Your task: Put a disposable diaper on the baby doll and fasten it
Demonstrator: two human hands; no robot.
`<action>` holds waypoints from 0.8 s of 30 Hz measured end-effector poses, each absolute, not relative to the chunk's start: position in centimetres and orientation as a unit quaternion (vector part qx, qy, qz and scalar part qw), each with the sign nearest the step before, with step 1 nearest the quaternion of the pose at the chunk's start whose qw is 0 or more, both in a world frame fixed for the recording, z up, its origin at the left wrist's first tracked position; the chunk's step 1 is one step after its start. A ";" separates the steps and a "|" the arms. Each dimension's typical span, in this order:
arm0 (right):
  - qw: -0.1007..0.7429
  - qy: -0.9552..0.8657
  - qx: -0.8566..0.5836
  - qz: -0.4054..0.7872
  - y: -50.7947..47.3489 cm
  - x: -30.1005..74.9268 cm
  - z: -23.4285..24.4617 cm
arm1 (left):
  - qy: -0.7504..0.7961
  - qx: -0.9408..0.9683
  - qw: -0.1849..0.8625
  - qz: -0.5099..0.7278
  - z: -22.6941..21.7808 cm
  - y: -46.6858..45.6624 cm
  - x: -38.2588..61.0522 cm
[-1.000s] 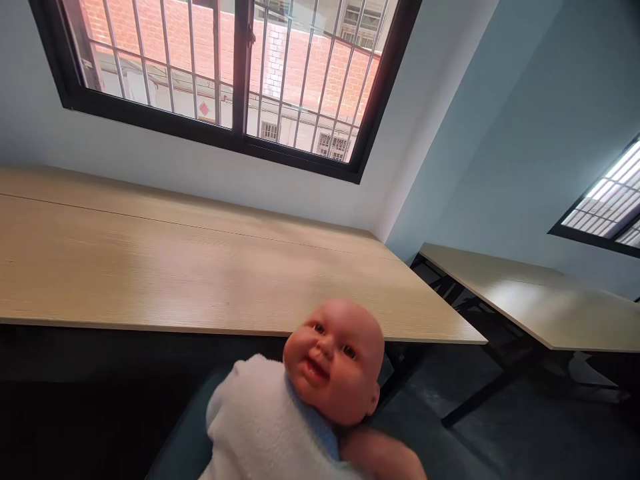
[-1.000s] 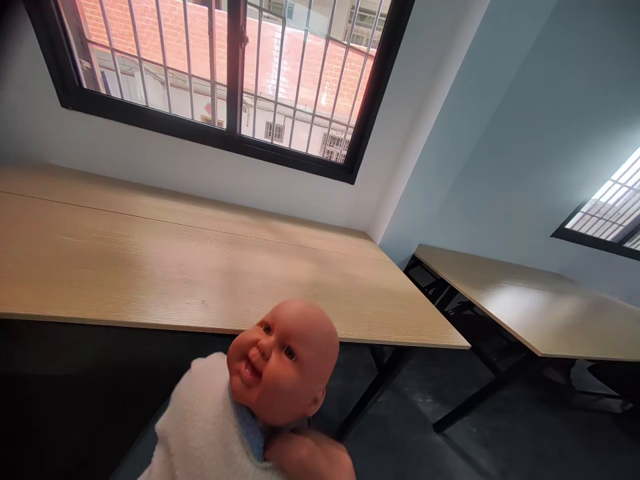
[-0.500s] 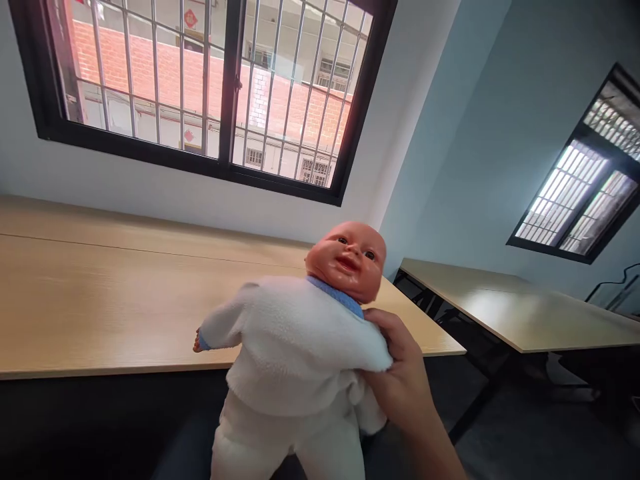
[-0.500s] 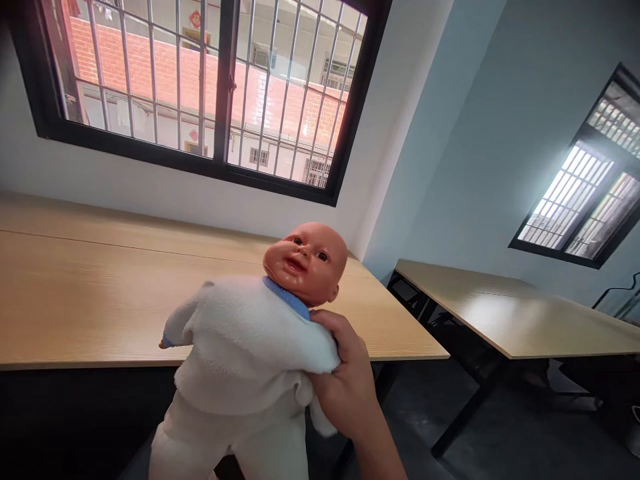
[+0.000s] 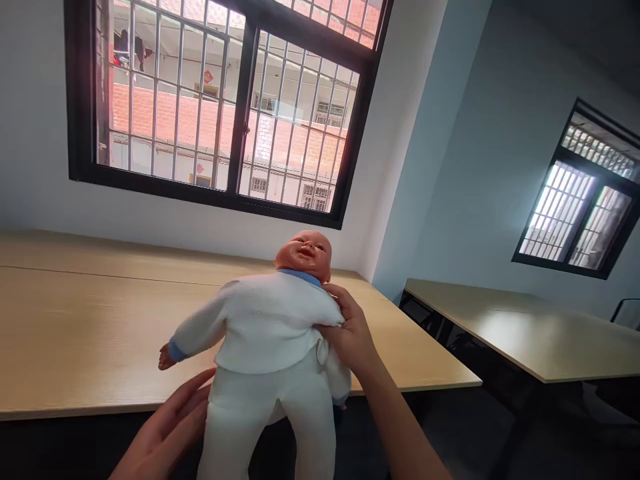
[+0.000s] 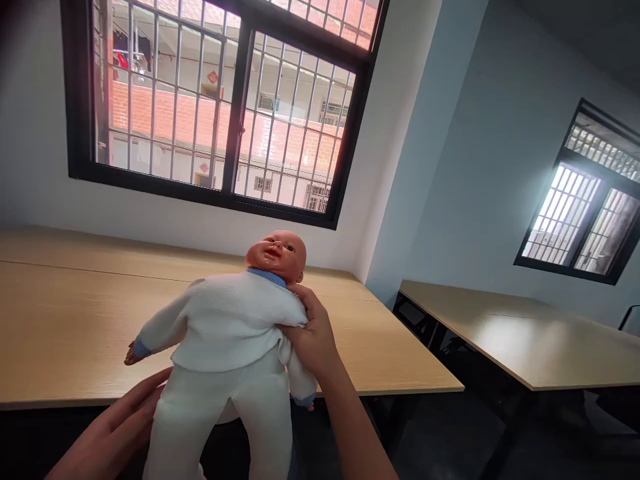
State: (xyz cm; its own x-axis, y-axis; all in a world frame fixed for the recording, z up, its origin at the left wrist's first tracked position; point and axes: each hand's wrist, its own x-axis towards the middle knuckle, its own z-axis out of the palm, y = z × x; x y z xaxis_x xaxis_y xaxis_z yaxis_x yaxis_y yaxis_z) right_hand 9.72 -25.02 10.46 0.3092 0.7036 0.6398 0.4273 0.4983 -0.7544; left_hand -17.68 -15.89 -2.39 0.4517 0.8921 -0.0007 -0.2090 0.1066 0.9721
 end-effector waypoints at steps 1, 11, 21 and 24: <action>0.646 -0.572 -0.491 0.121 -24.4 9.8 10.5 | 0.313 0.527 0.679 0.405 -1.8 -15.5 -17.2; 0.613 -0.532 -0.548 0.199 -17.1 12.8 8.7 | 0.244 0.449 0.752 0.415 1.5 -11.5 -12.9; 0.573 -0.547 -0.591 0.148 -10.1 16.6 3.5 | 0.279 0.548 0.715 0.332 1.6 -9.0 -12.6; 0.535 -0.547 -0.635 0.110 -8.7 16.6 2.2 | 0.273 0.543 0.722 0.331 1.2 -8.5 -12.1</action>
